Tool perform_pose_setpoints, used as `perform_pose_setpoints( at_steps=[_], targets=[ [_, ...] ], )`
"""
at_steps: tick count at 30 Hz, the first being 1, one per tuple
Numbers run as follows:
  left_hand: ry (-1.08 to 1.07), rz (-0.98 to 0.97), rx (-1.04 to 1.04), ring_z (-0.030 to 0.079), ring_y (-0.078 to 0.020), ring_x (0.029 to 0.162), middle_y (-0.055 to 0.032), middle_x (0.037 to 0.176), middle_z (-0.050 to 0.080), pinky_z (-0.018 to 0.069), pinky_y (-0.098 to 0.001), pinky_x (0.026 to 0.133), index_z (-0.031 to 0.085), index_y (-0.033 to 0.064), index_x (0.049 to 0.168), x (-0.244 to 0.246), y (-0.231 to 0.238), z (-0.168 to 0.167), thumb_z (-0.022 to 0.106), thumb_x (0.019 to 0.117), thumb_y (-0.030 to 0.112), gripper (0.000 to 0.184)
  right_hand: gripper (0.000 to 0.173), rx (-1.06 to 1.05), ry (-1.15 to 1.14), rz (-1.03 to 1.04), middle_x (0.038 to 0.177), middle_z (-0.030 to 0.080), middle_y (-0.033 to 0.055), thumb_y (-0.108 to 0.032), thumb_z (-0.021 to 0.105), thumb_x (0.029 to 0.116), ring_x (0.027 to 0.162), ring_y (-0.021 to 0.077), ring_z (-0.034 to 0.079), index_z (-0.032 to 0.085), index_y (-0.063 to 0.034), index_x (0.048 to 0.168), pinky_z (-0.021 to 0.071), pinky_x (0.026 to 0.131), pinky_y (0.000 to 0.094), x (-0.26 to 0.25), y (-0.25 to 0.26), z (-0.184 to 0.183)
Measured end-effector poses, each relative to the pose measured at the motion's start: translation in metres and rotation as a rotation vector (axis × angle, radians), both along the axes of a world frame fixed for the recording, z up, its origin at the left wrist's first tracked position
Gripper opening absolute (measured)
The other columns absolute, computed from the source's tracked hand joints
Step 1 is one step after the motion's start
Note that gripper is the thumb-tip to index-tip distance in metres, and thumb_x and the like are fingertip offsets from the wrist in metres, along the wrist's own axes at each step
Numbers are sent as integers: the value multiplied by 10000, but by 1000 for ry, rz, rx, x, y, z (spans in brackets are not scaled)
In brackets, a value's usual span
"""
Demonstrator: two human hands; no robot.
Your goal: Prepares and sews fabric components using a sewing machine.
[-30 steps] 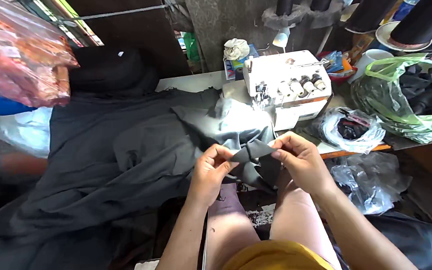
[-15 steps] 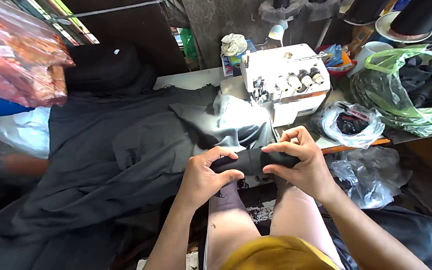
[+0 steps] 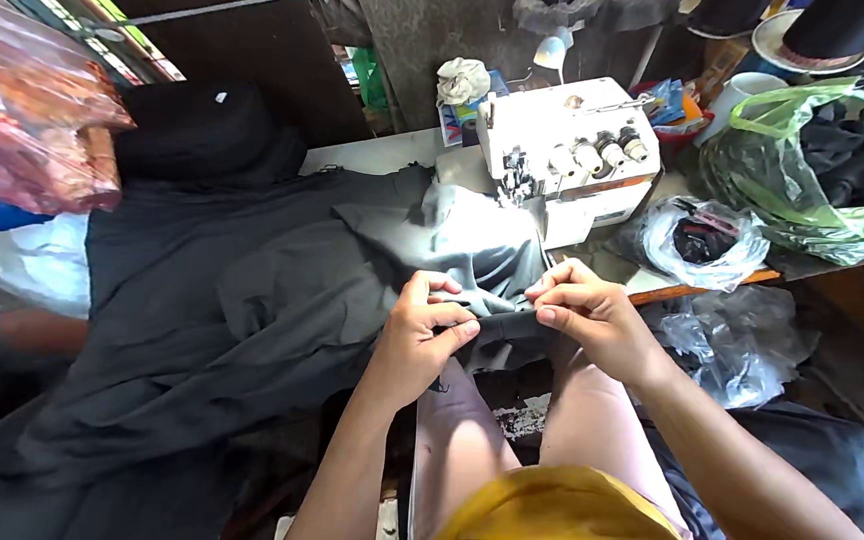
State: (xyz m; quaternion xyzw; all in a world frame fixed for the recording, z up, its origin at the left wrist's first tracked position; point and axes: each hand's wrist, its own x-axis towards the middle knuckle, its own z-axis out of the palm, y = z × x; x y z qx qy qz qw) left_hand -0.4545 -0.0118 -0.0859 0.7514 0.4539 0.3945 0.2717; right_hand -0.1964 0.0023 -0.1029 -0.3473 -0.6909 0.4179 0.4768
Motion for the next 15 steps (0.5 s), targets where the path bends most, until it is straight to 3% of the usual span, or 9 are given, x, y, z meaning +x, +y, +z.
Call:
perform_pose_setpoints(
  at_steps=[1, 3, 5, 6, 8, 10, 11, 13, 15],
  targets=[
    [-89, -39, -34, 606, -50, 1111, 21, 1134, 643, 528, -216, 942, 786, 165, 832, 1, 3, 1, 677, 918, 221, 150, 168, -66, 74, 56, 1004, 657, -20, -170, 641, 972, 935, 15, 616, 768, -82, 905, 530, 775, 160, -1, 2, -3],
    [-220, -132, -148, 637, -26, 949, 49, 1026, 674, 551, -192, 822, 766, 127, 873, 2, 8, 3, 635, 959, 152, 159, 163, -158, 168, 112, 989, 645, -19, -132, 607, 988, 858, 22, 609, 732, -77, 900, 531, 725, 176, 1, 3, -8],
    [-189, -150, -213, 588, 41, 712, 101, 857, 661, 496, -131, 627, 743, 126, 925, 3, 13, 4, 590, 1007, 161, 177, 95, -123, 157, 60, 983, 650, -8, -117, 633, 972, 770, 14, 613, 715, -78, 945, 534, 651, 161, 4, 3, -9],
    [-152, -152, -208, 553, 65, 660, 121, 801, 646, 456, -113, 591, 725, 127, 940, 4, 16, 5, 593, 1012, 178, 159, 92, -49, 115, 38, 1011, 648, 3, -137, 680, 951, 780, 17, 621, 708, -79, 1017, 548, 663, 163, 8, 3, -10],
    [-50, -207, -134, 572, 72, 701, 126, 806, 644, 486, -113, 643, 703, 129, 1046, 1, 24, 9, 698, 957, 315, 207, 335, 140, -24, 25, 1049, 622, 17, -280, 794, 891, 834, 13, 610, 622, -94, 1110, 555, 733, 190, 17, 8, -15],
    [78, -243, -53, 621, 69, 782, 125, 854, 669, 534, -128, 709, 676, 158, 1128, 3, 30, 18, 814, 821, 468, 457, 332, 278, -154, -56, 1037, 594, 29, -333, 823, 831, 947, 54, 562, 663, -119, 1028, 494, 810, 211, 23, 13, -19],
    [135, -238, 1, 626, 62, 786, 113, 856, 677, 535, -135, 711, 681, 156, 1105, 7, 34, 22, 831, 806, 422, 428, 247, 322, -172, -111, 1038, 584, 39, -282, 817, 821, 967, 63, 563, 701, -134, 981, 497, 823, 203, 25, 17, -22],
    [185, -186, 133, 668, 25, 824, 60, 892, 720, 567, -175, 748, 733, 120, 980, 21, 46, 32, 797, 817, 174, 184, 109, 330, -75, -192, 1040, 571, 19, -190, 803, 831, 961, 35, 575, 756, -159, 923, 519, 804, 165, 28, 28, -24],
    [103, -124, 189, 665, 2, 829, 29, 912, 719, 564, -182, 755, 759, 93, 893, 35, 66, 39, 772, 809, 52, 94, 96, 250, 105, -225, 1017, 592, -29, -116, 794, 826, 910, 13, 597, 752, -153, 904, 548, 758, 160, 27, 43, -23]
  ],
)
